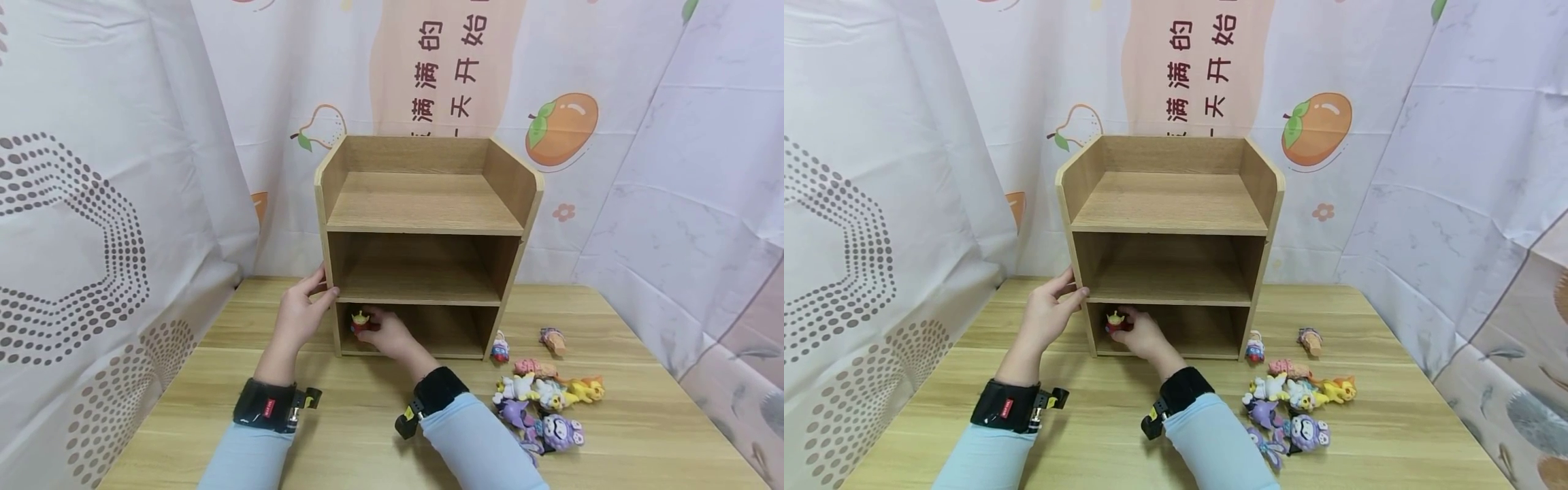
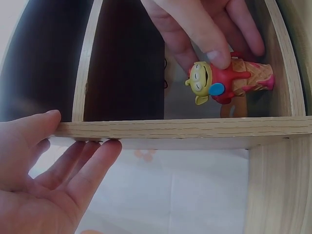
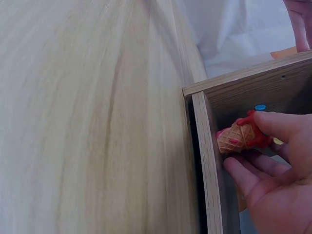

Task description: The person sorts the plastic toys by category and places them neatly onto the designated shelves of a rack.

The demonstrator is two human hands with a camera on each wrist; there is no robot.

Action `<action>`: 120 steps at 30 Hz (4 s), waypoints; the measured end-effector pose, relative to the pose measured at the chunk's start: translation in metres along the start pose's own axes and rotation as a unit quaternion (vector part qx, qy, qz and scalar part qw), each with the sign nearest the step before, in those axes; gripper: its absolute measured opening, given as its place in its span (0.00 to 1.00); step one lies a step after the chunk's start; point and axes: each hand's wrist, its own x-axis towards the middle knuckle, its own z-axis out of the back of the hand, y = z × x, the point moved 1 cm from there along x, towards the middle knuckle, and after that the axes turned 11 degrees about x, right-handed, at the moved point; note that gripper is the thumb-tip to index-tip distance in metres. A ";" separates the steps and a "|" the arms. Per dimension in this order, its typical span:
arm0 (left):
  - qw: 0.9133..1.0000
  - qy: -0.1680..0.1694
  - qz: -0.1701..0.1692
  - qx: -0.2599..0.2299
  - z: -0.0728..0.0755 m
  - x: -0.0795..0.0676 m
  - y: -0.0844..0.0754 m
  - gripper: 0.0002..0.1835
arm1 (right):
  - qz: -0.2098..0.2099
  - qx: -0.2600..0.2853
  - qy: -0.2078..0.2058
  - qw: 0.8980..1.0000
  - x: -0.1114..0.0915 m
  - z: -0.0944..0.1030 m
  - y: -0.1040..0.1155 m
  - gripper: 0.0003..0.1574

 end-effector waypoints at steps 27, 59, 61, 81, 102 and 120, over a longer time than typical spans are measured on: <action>1.000 -0.001 0.001 -0.002 -0.002 -0.001 0.000 0.31 | 0.022 -0.070 0.062 0.995 -0.066 0.034 0.034 0.53; 1.000 -0.002 0.004 0.000 -0.002 -0.001 0.000 0.31 | 0.090 -0.135 0.012 0.987 -0.155 0.138 0.091 0.22; 1.000 -0.001 0.003 0.000 -0.002 -0.001 0.000 0.31 | 0.088 -0.137 0.000 0.987 -0.160 0.146 0.094 0.22; 1.000 -0.006 0.003 0.001 -0.003 0.000 0.002 0.30 | 0.058 -0.250 -0.091 0.962 -0.180 0.212 0.086 0.32; 1.000 0.002 0.007 0.005 -0.002 -0.001 0.000 0.31 | -0.048 -0.306 -0.066 0.949 -0.171 0.242 0.040 0.40; 1.000 0.003 0.009 0.008 -0.002 -0.001 0.001 0.31 | -0.120 -0.314 -0.060 0.940 -0.164 0.242 0.015 0.32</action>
